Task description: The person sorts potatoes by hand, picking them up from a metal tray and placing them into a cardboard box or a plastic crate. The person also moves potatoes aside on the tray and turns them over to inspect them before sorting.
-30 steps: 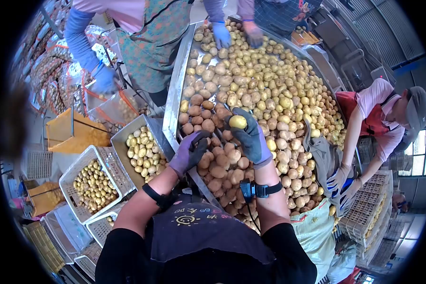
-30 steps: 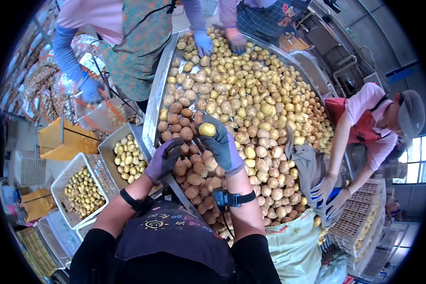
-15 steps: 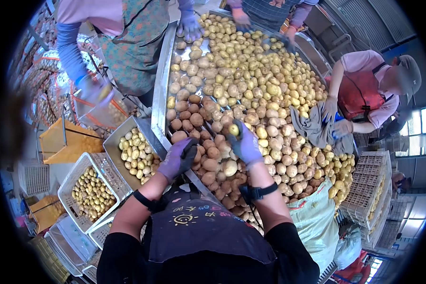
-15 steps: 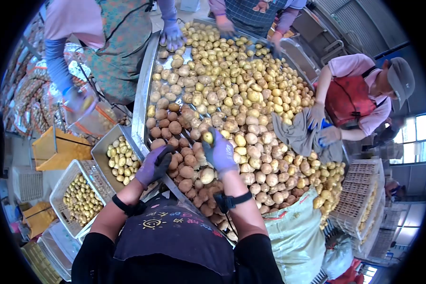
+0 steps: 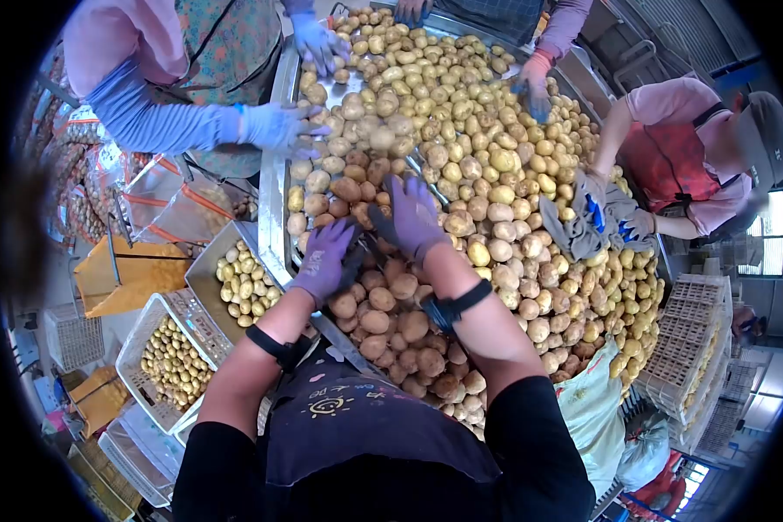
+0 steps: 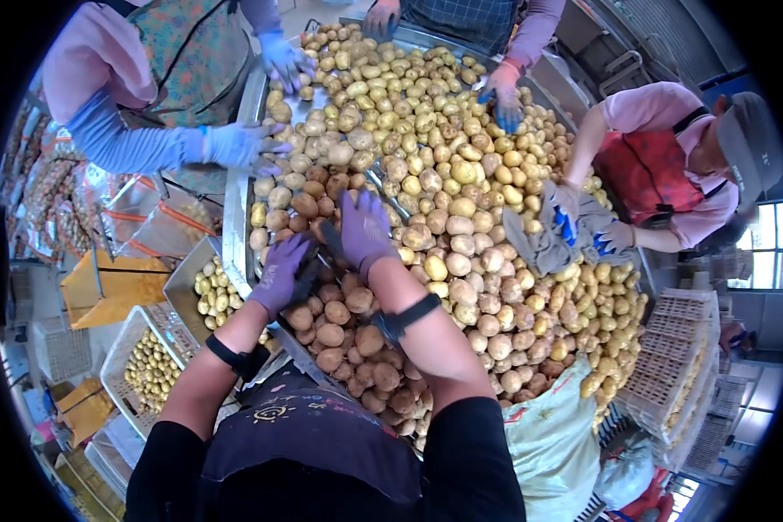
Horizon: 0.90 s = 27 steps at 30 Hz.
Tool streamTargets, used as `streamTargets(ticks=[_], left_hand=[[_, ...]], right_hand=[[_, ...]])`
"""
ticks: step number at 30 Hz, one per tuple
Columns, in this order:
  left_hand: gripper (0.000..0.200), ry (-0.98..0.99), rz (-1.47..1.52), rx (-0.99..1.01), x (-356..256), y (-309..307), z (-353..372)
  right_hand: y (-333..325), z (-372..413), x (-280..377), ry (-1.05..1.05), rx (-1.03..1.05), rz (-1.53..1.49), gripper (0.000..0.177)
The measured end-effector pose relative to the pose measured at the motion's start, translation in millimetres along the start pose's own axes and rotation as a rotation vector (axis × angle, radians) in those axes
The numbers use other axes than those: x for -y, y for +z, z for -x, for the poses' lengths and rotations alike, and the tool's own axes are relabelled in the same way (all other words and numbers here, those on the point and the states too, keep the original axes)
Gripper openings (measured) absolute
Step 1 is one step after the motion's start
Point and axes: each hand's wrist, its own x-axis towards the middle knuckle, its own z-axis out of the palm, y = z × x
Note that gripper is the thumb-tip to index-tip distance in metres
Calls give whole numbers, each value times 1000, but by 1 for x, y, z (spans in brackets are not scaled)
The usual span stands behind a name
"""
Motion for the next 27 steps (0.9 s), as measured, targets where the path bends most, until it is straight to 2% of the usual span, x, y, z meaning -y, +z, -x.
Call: streamTargets(ticks=[1,2,4,5,7,9,11,12,14,15,17,18,21,25,27], left_hand=[[50,-24,-2,8,3,2,-3],[50,-24,3,15,2,2,-4],[49,-38,90,33,0,-4,-11],[49,-38,92,35,0,-2,-10],[48,10,66,-48,1,2,-2],[47,3,97,-68,-7,-2,2],[46,-7,124,-88,-12,-4,6],[45,21,165,-125,-13,-3,9],[40,81,234,-232,-24,-9,7],[40,71,234,-231,-32,-18,8],[35,-69,719,-59,-43,-37,7],[35,-265,867,116,-34,-34,16],[36,-262,940,150,-31,-41,24],[31,-203,1075,92,-40,-39,22],[34,-223,1432,115,-38,-31,19]], right_hand=[[2,19,-2,2,-112,618,79],[4,38,-5,8,-106,618,79],[0,61,-12,-86,108,571,59],[-18,57,-6,-83,110,571,59],[-60,36,0,177,274,256,34],[-80,11,-25,173,-107,733,21],[-86,-11,-48,291,21,896,25],[-85,-20,-51,287,22,894,25],[-85,-33,-36,387,357,1004,29],[-84,-38,-39,381,365,1004,29],[-92,-52,-46,478,286,787,33],[-98,-56,-47,499,318,748,37],[-105,-50,-33,466,307,771,37],[-87,-52,-69,384,268,812,33],[-96,-42,-77,311,234,739,34]])
